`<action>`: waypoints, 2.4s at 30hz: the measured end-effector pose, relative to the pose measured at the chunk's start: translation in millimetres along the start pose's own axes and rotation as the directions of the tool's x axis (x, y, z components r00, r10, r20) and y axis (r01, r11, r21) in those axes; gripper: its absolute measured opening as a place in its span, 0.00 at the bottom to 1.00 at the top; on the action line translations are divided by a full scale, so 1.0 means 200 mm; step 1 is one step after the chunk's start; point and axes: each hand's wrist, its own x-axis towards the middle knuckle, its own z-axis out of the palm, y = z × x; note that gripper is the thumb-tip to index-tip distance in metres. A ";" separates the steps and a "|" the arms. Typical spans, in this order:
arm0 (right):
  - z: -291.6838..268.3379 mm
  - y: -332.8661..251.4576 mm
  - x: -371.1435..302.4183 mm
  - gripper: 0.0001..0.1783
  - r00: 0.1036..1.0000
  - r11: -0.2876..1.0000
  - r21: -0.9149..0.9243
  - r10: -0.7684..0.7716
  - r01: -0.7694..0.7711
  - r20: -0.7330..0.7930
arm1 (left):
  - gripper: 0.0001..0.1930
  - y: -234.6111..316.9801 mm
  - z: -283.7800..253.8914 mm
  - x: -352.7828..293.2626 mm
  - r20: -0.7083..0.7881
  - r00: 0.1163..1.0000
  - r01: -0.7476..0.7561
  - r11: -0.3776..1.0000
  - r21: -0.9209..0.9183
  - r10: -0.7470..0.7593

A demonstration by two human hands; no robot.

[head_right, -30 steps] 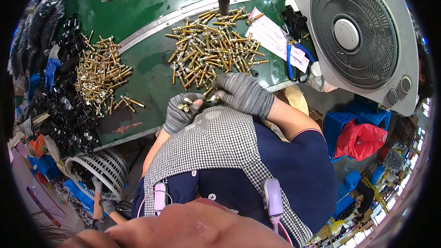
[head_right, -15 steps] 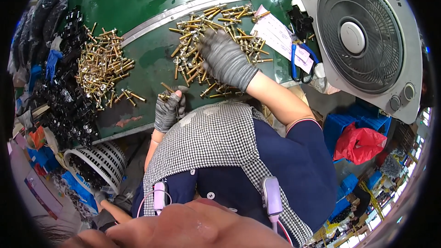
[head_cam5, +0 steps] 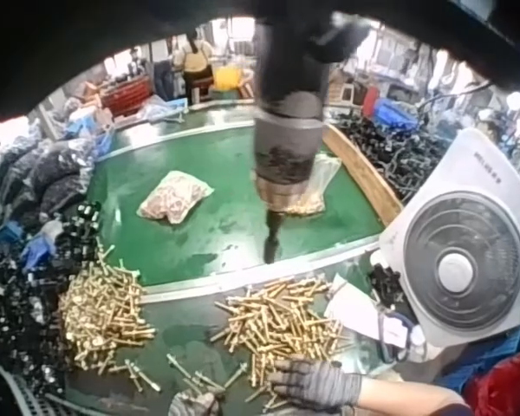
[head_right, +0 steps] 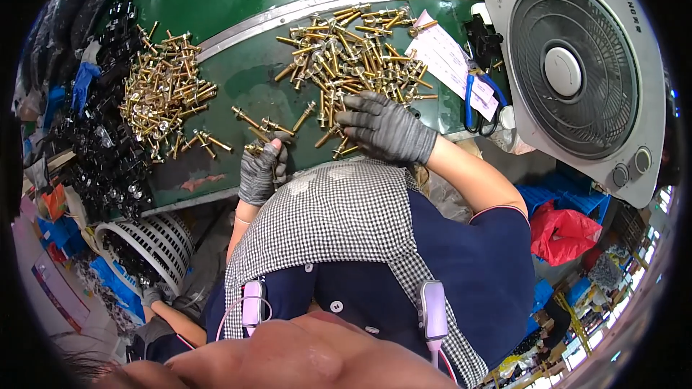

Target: Assemble metal components using an electric screwdriver on a factory production line.

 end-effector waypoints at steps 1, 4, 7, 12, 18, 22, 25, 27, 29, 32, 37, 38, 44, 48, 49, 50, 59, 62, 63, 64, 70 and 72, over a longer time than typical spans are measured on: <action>0.00 0.01 -0.02 0.19 1.000 1.000 0.003 -0.003 0.003 0.002 | 0.15 0.00 -0.01 0.00 -0.027 0.999 -0.022 1.000 -0.001 0.022; -0.01 0.02 -0.08 0.20 0.988 0.993 -0.083 0.066 -0.078 -0.136 | 0.14 0.02 -0.08 0.02 -0.112 0.986 -0.133 0.989 -0.069 0.125; -0.04 0.03 -0.11 0.19 0.952 0.980 -0.033 0.183 -0.196 -0.244 | 0.14 0.06 -0.16 0.06 -0.296 0.932 -0.227 0.974 -0.026 0.209; -0.09 -0.03 -0.17 0.18 0.828 0.926 0.052 0.357 -0.373 -0.433 | 0.13 0.09 -0.23 0.15 -0.315 0.892 -0.290 0.944 0.155 0.326; 0.03 -0.11 -0.27 0.19 0.889 0.973 0.032 0.220 -0.227 -0.401 | 0.12 0.05 -0.22 0.29 -0.111 0.859 -0.362 0.746 0.559 0.500; 0.08 -0.12 -0.27 0.14 0.903 0.968 -0.030 0.219 -0.248 -0.371 | 0.12 0.06 -0.07 0.27 0.054 0.867 -0.357 0.542 0.761 0.495; 0.04 -0.10 -0.25 0.13 0.933 0.980 -0.026 0.179 -0.196 -0.313 | 0.11 0.08 0.02 0.21 0.103 0.906 -0.373 0.659 0.653 0.411; -0.03 -0.09 -0.17 0.15 0.914 0.963 -0.050 0.233 -0.264 -0.332 | 0.11 0.07 0.02 0.20 0.128 0.864 -0.440 0.608 0.661 0.486; -0.08 -0.07 -0.05 0.21 0.870 0.916 -0.036 0.367 -0.400 -0.330 | 0.10 0.06 0.03 0.17 0.083 0.889 -0.410 0.701 0.584 0.451; -0.06 0.02 0.18 0.26 0.798 0.801 -0.105 0.557 -0.589 -0.231 | 0.11 0.07 0.03 0.15 0.021 0.948 -0.290 0.829 0.478 0.319; -0.03 -0.08 0.36 0.29 0.953 0.949 -0.182 0.280 -0.257 0.115 | 0.11 0.08 0.02 0.12 0.025 0.944 -0.292 0.801 0.523 0.329; -0.02 -0.09 0.35 0.29 0.955 0.973 -0.098 0.223 -0.207 0.194 | 0.10 0.09 0.02 0.11 0.030 0.938 -0.305 0.785 0.540 0.344; -0.04 0.02 0.42 0.29 0.958 0.945 -0.158 0.288 -0.285 -0.009 | 0.10 0.06 -0.03 0.18 -0.027 0.957 -0.241 0.847 0.474 0.287; -0.06 0.01 0.42 0.31 0.981 0.983 -0.072 0.173 -0.167 0.093 | 0.09 0.02 -0.06 0.23 0.087 0.899 -0.395 0.711 0.582 0.429; -0.08 0.01 0.42 0.31 0.985 0.990 0.052 0.121 -0.128 0.119 | 0.09 0.02 -0.06 0.23 0.088 0.899 -0.397 0.712 0.580 0.430; -0.12 0.02 0.43 0.32 0.977 0.979 -0.023 0.204 -0.203 0.056 | 0.09 0.03 -0.06 0.22 0.072 0.908 -0.381 0.741 0.553 0.413; -0.15 -0.02 0.32 0.30 0.934 0.924 -0.194 0.349 -0.328 0.082 | 0.10 0.05 -0.04 0.22 0.044 0.932 -0.332 0.803 0.495 0.359; -0.17 -0.05 0.30 0.25 0.957 0.966 -0.004 0.258 -0.260 0.133 | 0.10 0.06 -0.04 0.22 0.034 0.936 -0.321 0.813 0.486 0.350; -0.17 -0.05 0.31 0.19 0.974 0.974 -0.002 0.226 -0.226 0.004 | 0.10 0.05 -0.04 0.23 0.032 0.936 -0.323 0.814 0.483 0.352; -0.21 -0.04 0.34 0.19 0.975 0.975 -0.002 0.224 -0.224 0.004 | 0.10 0.05 -0.04 0.23 0.029 0.934 -0.325 0.815 0.481 0.355; -0.17 0.13 0.70 0.10 0.934 0.869 -0.384 0.355 -0.313 0.042 | 0.10 0.04 -0.02 0.20 -0.034 0.932 -0.322 0.869 0.375 0.360; -0.13 0.16 0.73 0.10 0.941 0.862 -0.403 0.339 -0.308 0.005 | 0.11 0.07 0.01 0.17 -0.010 0.921 -0.350 0.837 0.421 0.390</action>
